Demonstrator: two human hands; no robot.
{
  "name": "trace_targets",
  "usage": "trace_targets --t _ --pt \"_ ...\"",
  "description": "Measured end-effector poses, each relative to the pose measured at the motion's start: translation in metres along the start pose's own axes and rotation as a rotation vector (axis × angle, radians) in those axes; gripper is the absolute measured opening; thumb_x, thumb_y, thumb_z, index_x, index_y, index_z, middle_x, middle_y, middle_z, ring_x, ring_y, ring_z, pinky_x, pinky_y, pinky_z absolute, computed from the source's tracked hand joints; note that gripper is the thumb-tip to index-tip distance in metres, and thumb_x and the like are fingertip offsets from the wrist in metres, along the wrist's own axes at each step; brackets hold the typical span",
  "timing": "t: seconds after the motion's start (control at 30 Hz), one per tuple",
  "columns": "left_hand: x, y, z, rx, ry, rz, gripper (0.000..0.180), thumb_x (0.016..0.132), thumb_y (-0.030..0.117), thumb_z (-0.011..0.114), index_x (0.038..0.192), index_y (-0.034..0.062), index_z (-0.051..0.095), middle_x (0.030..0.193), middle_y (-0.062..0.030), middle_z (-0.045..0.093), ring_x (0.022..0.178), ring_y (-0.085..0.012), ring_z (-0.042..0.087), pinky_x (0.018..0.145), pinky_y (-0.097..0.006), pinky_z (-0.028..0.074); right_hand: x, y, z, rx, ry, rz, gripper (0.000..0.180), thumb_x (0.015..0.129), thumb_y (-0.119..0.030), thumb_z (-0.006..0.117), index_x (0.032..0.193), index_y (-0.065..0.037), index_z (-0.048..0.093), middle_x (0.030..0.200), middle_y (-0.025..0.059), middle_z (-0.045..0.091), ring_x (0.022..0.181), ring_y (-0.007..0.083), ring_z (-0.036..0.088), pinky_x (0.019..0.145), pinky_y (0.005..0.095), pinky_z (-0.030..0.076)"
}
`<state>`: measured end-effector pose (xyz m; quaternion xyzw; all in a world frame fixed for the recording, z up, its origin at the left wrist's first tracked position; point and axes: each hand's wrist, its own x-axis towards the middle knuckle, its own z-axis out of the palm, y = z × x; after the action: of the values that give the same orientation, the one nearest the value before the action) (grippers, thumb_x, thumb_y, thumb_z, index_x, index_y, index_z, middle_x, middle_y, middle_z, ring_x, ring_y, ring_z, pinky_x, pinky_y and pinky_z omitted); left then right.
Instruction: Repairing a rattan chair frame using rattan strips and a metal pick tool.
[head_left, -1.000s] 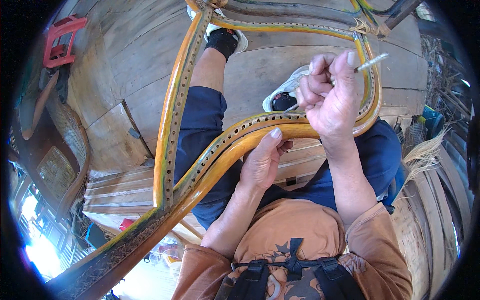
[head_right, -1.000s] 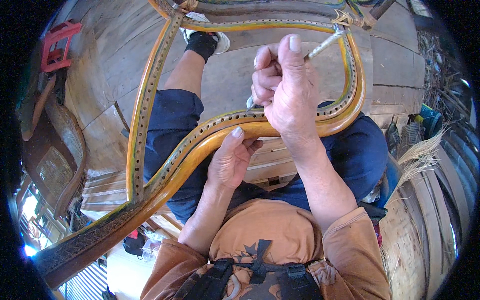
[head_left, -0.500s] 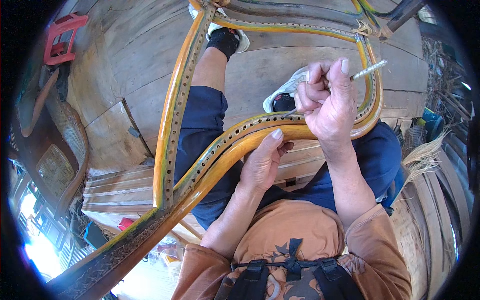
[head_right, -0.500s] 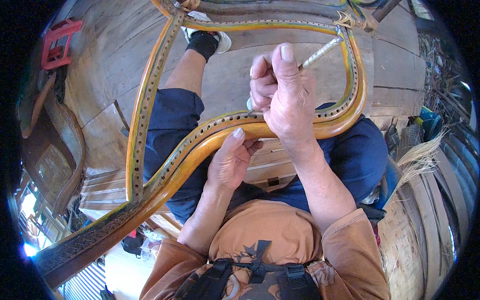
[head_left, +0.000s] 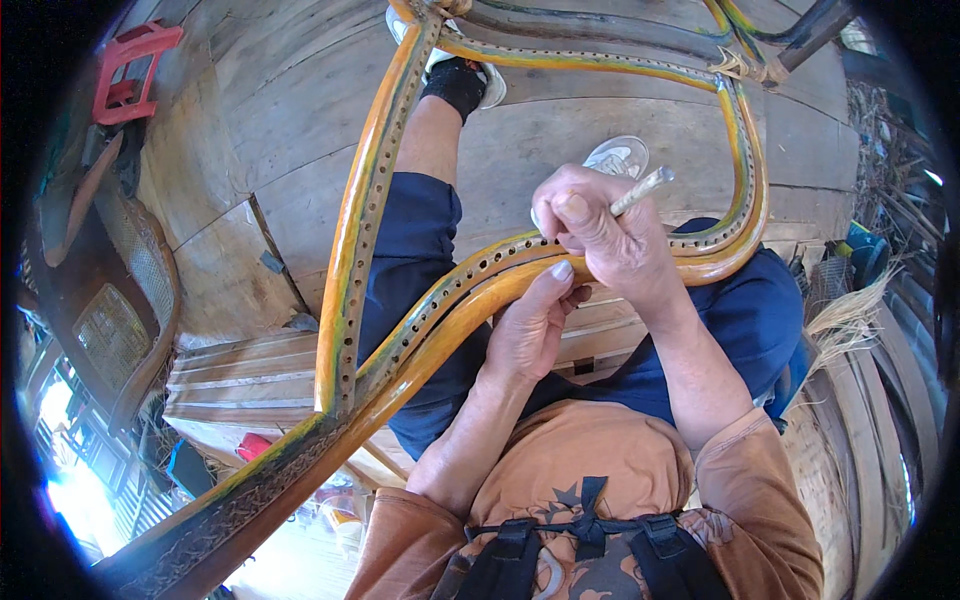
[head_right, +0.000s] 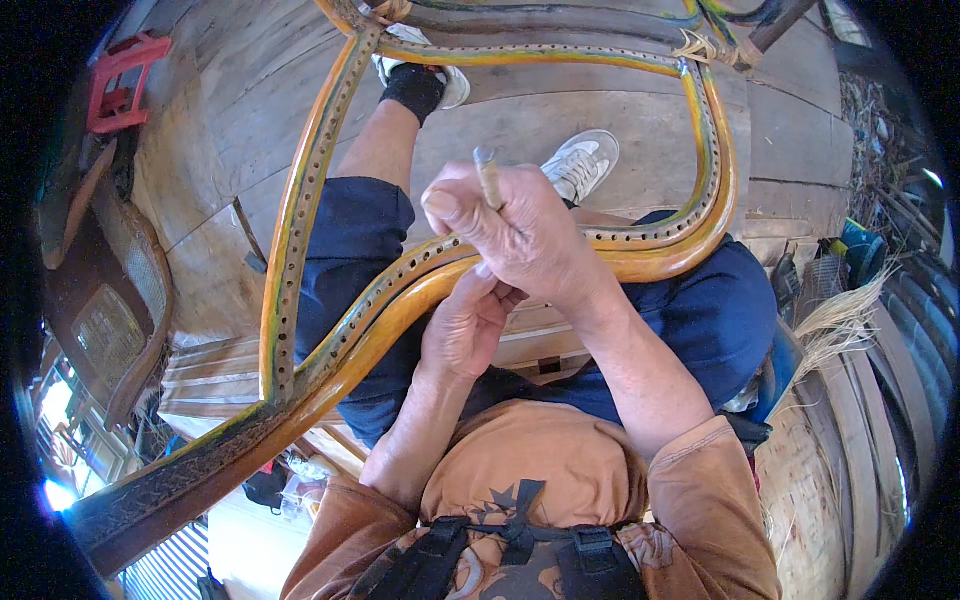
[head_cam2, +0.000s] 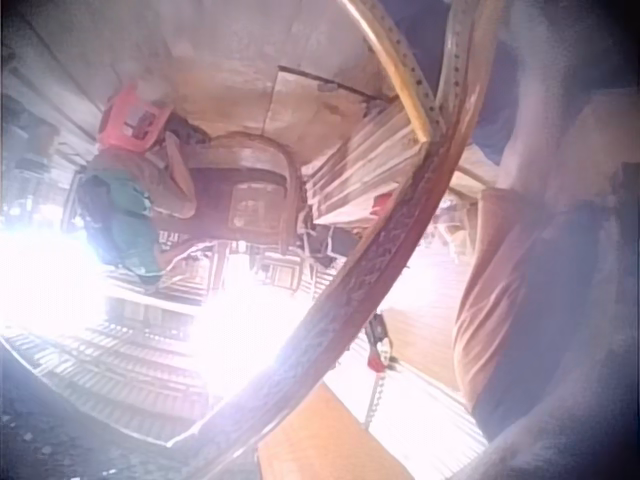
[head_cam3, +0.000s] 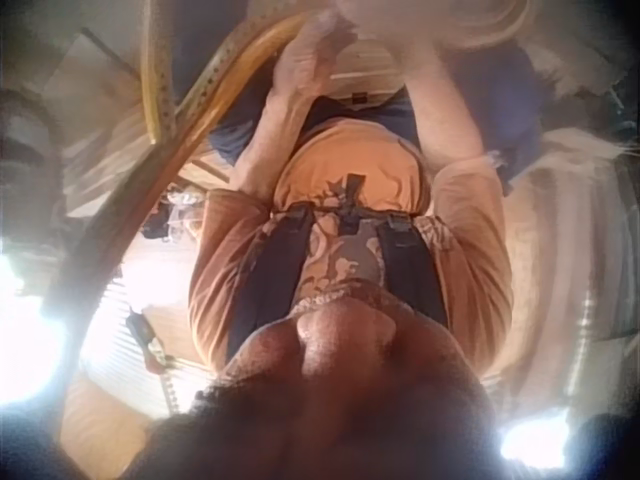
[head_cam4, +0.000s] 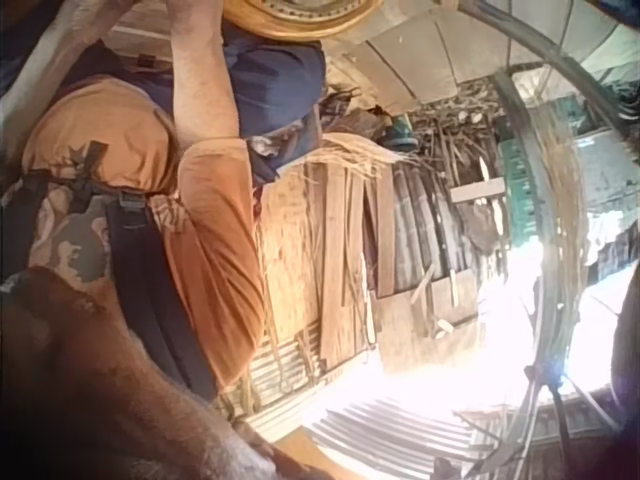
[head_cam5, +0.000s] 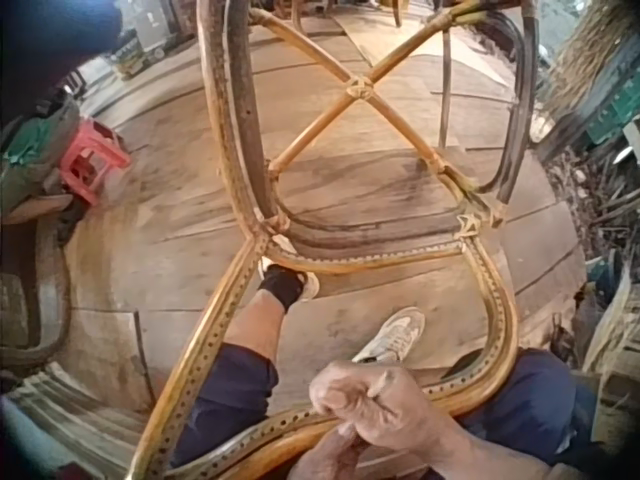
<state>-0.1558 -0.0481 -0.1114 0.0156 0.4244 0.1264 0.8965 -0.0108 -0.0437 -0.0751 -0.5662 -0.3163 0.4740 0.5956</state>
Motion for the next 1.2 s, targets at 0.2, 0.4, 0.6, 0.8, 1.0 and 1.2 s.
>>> trace_targets --t 0.2,0.4,0.6,0.8,1.0,1.2 --pt "0.002 -0.002 -0.003 0.007 0.010 0.010 0.027 0.084 0.014 0.059 0.109 0.0059 0.052 0.100 -0.0041 0.059 0.090 -0.0122 0.055 0.078 -0.031 0.045 0.003 -0.001 0.010 -0.012 0.143 0.140 0.040 0.091 -0.040 0.046 0.073 -0.005 0.051 0.063 -0.0030 0.041 0.050 0.0024 0.030 0.045 0.0182 0.024" --pt "0.002 -0.003 -0.007 0.107 -0.029 0.032 0.029 0.085 0.023 0.057 0.109 0.0063 0.053 0.107 -0.0046 0.057 0.098 -0.0151 0.052 0.086 -0.034 0.039 0.010 -0.059 0.002 0.369 0.300 -0.180 0.038 0.093 -0.037 0.043 0.077 -0.004 0.050 0.055 -0.0025 0.033 0.044 0.0052 0.027 0.042 0.0207 0.023" --pt "-0.001 -0.002 -0.004 0.094 0.008 0.017 0.031 0.085 0.023 0.059 0.111 0.0089 0.051 0.107 -0.0042 0.057 0.098 -0.0154 0.052 0.085 -0.035 0.040 0.017 -0.020 -0.008 0.548 0.369 0.135 0.050 0.087 -0.052 0.048 0.074 -0.003 0.049 0.049 -0.0063 0.026 0.042 0.0058 0.023 0.041 0.0222 0.021" --pt "-0.007 -0.001 0.000 0.074 0.030 0.061 0.035 0.084 0.025 0.060 0.114 0.0100 0.050 0.109 -0.0047 0.057 0.100 -0.0165 0.052 0.085 -0.036 0.041 0.016 0.000 -0.004 0.616 0.373 0.207 0.050 0.088 -0.054 0.042 0.075 -0.006 0.048 0.049 -0.0068 0.019 0.041 0.0066 0.019 0.041 0.0243 0.018" --pt "-0.007 -0.001 0.003 0.009 0.079 0.076 0.031 0.084 0.015 0.061 0.112 0.0081 0.050 0.104 -0.0040 0.057 0.094 -0.0130 0.055 0.078 -0.031 0.046 0.011 -0.004 0.005 0.381 0.299 0.140 0.049 0.088 -0.052 0.043 0.074 -0.005 0.048 0.052 -0.0051 0.026 0.043 0.0058 0.024 0.042 0.0228 0.022" --pt "-0.002 -0.004 -0.010 -0.008 0.034 0.070 0.031 0.084 0.016 0.061 0.113 0.0079 0.050 0.103 -0.0039 0.058 0.092 -0.0135 0.056 0.078 -0.031 0.045 0.018 -0.005 0.022 0.037 -0.029 0.120 0.042 0.091 -0.041 0.047 0.071 -0.004 0.050 0.062 -0.0029 0.040 0.052 0.0032 0.030 0.045 0.0192 0.023"
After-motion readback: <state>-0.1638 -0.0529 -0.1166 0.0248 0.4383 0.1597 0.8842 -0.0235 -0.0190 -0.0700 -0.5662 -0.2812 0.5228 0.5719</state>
